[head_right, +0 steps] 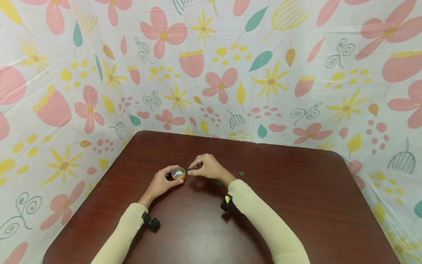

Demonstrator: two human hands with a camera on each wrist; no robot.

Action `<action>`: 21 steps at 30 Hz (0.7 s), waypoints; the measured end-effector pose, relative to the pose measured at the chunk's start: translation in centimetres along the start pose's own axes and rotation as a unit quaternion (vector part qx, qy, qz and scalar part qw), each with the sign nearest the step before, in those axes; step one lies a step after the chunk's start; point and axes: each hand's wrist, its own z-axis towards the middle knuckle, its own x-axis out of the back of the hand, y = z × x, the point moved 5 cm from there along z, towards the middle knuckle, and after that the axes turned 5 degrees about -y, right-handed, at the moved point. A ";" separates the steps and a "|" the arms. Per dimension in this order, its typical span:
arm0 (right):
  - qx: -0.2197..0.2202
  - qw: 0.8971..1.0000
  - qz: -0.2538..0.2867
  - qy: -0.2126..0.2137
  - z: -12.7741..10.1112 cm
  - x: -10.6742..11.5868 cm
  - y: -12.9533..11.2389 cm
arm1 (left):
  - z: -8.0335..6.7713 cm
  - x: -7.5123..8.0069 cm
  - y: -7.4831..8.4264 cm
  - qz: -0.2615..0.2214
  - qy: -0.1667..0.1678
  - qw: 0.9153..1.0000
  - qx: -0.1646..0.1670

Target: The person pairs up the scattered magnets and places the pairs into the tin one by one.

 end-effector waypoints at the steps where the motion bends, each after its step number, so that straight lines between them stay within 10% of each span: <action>1: -0.003 1.000 -0.001 0.001 0.5 -0.2 0.2 | 0.0 0.0 0.0 0.001 0.001 1.000 0.001; 21: -0.061 0.998 0.020 0.000 4.1 -4.5 2.5 | 0.0 0.1 -0.1 0.004 0.001 1.000 -0.006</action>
